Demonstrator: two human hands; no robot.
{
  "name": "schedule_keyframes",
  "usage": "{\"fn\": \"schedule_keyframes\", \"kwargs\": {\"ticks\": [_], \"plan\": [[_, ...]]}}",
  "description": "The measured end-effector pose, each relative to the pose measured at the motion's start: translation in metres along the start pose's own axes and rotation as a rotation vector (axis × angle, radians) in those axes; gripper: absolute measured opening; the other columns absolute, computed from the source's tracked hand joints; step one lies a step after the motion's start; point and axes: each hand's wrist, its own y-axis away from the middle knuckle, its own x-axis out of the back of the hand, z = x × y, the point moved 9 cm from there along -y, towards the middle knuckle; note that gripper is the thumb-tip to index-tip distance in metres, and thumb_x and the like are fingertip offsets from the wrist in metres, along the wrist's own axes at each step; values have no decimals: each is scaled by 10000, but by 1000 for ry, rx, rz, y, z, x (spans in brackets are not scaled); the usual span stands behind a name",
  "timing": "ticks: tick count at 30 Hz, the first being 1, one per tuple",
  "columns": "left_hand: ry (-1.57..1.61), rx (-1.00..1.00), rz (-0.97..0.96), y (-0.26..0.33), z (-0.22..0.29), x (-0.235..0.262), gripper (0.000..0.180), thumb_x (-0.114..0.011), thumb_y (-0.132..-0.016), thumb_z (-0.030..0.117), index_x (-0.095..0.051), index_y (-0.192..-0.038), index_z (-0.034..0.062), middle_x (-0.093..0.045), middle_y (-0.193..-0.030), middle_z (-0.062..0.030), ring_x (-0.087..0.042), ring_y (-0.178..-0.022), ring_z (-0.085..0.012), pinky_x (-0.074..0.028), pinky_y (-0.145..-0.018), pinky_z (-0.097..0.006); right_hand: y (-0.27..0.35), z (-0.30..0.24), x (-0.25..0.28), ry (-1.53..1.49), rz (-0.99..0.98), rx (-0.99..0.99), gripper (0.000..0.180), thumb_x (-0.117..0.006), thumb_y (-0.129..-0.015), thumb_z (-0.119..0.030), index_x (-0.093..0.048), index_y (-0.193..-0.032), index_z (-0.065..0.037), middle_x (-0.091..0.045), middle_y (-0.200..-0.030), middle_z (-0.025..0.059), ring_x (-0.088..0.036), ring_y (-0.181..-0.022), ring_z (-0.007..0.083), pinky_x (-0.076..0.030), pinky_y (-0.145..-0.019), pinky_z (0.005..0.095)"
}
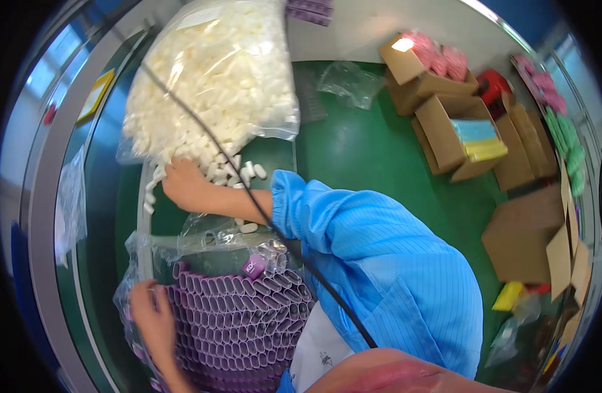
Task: The person repeatedly picks up small purple plastic containers and white cylindrical objects from a table. They insert the white objects into the purple containers and place the assembled units onto a growing stack. The process is continuous and repetitive.
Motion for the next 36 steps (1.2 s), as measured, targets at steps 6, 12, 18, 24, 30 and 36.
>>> {"fn": "schedule_keyframes", "kwargs": {"ticks": [6,12,18,24,30,36], "plan": [[-151,-93,-9,-1,6,-56,270,-585,-893,193,-563,-1024,-42,-571,-983,-203,-499,-941,-341,-404,-858,-407,9,-11,-47,-146,-70,-19,145,-609,-659,-176,-692,-668,-57,-630,-822,130,-585,-821,274,-468,-699,376],[-342,-263,23,5,10,-45,216,-622,-857,197,-577,-921,-4,-563,-954,-143,-467,-932,-338,-386,-840,-418,-3,3,4,-49,110,-65,141,-630,-656,-182,-678,-669,-50,-607,-787,109,-554,-756,248,-405,-612,359],[-343,-201,-28,-8,16,-45,185,-664,-810,119,-570,-914,-2,-539,-928,-138,-472,-919,-329,-394,-823,-412,4,1,-31,97,-134,-81,197,-641,-676,-188,-722,-779,-42,-596,-834,121,-544,-813,262,-414,-657,373],[-92,-227,25,-8,30,-39,173,-678,-804,98,-563,-848,-24,-530,-874,-132,-512,-841,-310,-420,-750,-395,4,9,-40,99,-290,-179,206,-634,-695,-175,-728,-805,-27,-596,-883,146,-548,-835,286,-445,-666,389],[-236,-435,-2,3,50,-47,180,-686,-796,179,-599,-802,21,-559,-938,-131,-530,-880,-326,-427,-795,-410,4,11,-25,30,-234,-203,200,-634,-705,-172,-729,-816,-35,-588,-888,139,-529,-868,292,-450,-683,387],[-290,-444,-169,5,61,-44,208,-618,-878,227,-685,-901,31,-586,-1058,-124,-547,-972,-315,-442,-866,-417,6,21,-3,259,-261,-257,199,-638,-699,-179,-723,-821,-46,-582,-864,101,-490,-860,263,-391,-646,334]]}}
